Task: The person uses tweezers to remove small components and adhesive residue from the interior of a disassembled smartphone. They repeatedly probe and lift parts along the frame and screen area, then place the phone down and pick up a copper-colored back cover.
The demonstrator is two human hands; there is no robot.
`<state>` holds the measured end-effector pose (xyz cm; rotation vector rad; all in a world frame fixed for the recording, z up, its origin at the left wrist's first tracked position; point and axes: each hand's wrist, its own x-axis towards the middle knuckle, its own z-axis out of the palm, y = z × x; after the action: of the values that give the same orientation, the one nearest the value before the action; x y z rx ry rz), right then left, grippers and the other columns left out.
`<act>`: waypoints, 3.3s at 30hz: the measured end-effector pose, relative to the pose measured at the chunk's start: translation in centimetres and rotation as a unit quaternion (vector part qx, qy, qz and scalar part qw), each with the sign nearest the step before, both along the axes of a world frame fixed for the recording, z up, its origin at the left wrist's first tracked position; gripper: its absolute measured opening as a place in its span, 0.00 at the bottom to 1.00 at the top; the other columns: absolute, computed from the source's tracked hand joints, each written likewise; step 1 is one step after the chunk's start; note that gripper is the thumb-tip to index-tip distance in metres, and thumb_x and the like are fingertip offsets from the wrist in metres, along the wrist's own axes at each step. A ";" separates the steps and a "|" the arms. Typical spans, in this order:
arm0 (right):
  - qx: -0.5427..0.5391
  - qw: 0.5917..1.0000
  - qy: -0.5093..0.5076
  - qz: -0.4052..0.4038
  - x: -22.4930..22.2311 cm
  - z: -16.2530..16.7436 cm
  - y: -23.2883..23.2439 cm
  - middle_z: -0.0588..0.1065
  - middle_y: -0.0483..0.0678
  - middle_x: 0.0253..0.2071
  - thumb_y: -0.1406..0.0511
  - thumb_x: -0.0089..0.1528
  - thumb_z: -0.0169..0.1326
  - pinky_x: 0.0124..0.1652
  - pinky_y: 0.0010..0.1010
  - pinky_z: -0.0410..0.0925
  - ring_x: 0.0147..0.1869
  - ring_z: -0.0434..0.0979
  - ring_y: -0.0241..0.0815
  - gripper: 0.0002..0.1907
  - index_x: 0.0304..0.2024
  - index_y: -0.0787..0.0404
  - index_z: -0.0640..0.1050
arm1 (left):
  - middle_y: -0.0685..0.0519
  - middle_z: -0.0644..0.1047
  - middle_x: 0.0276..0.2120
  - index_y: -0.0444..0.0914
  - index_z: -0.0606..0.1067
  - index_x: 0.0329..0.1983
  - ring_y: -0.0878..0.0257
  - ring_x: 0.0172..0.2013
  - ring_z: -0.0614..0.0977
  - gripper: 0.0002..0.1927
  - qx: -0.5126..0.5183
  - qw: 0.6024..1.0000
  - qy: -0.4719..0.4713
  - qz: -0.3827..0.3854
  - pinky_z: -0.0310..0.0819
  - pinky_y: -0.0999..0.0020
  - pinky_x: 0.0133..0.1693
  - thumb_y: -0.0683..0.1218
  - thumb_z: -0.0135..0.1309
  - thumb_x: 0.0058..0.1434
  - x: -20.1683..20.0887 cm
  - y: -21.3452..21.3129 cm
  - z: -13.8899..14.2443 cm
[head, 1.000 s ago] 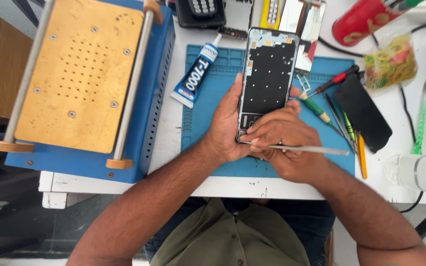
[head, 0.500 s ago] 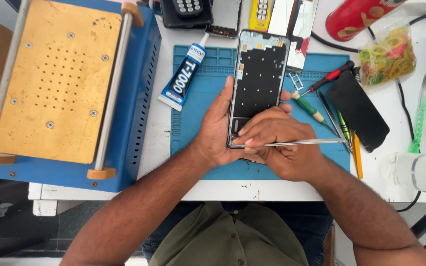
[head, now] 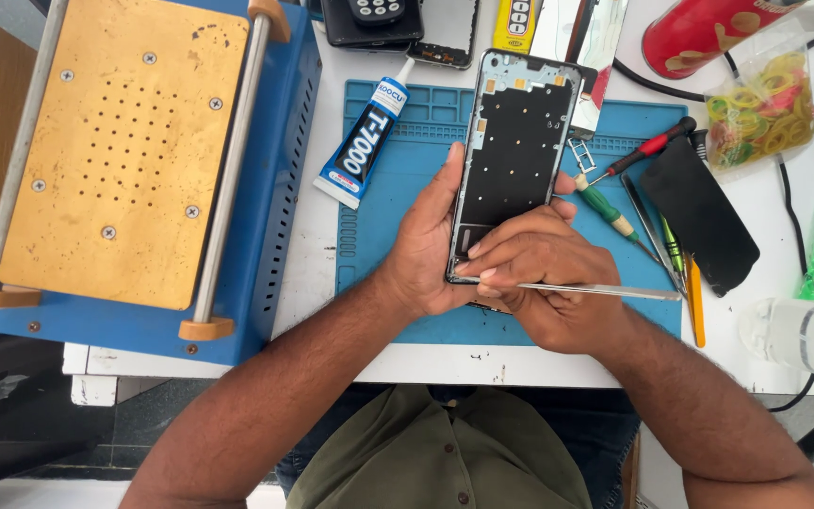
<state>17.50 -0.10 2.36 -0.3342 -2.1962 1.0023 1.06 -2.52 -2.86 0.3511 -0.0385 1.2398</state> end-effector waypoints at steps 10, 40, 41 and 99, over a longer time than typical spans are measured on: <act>-0.018 0.999 -0.046 0.014 0.1 0.0 0.5 0.82 0.47 0.40 0.75 0.59 0.62 0.50 0.33 0.73 0.51 0.82 0.43 0.08 0.37 0.58 0.78 | 0.34 0.70 0.62 0.32 0.60 0.75 0.47 0.65 0.73 0.39 -0.015 0.999 0.049 0.014 0.79 0.50 0.62 0.67 0.22 0.80 -0.1 0.3 -0.2; 0.117 0.993 0.001 0.032 -0.4 0.2 0.6 0.83 0.46 0.42 0.72 0.56 0.69 0.50 0.36 0.69 0.51 0.82 0.42 0.12 0.37 0.57 0.79 | 0.33 0.71 0.59 0.31 0.59 0.73 0.47 0.62 0.75 0.39 0.007 0.998 -0.058 -0.023 0.80 0.53 0.60 0.68 0.20 0.83 0.0 0.4 -0.5; 0.124 0.992 0.009 0.028 -0.5 0.1 0.5 0.83 0.47 0.42 0.72 0.56 0.68 0.49 0.35 0.69 0.52 0.82 0.42 0.12 0.37 0.57 0.79 | 0.33 0.71 0.59 0.31 0.59 0.73 0.47 0.62 0.75 0.39 0.007 0.998 -0.060 -0.021 0.80 0.54 0.60 0.68 0.20 0.82 0.0 0.5 -0.5; -0.026 0.987 -0.136 -0.080 -1.4 -1.5 0.4 0.68 0.48 0.43 0.70 0.66 0.55 0.32 0.25 0.71 0.35 0.74 0.33 0.06 0.43 0.63 0.71 | 0.42 0.71 0.61 0.37 0.60 0.70 0.56 0.62 0.75 0.42 0.018 0.924 0.304 0.230 0.82 0.58 0.59 0.73 0.25 0.71 -1.0 2.1 0.9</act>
<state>16.13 0.29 0.89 -0.6965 -2.3428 0.9724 0.04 -0.46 -1.98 0.7974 0.5869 1.5431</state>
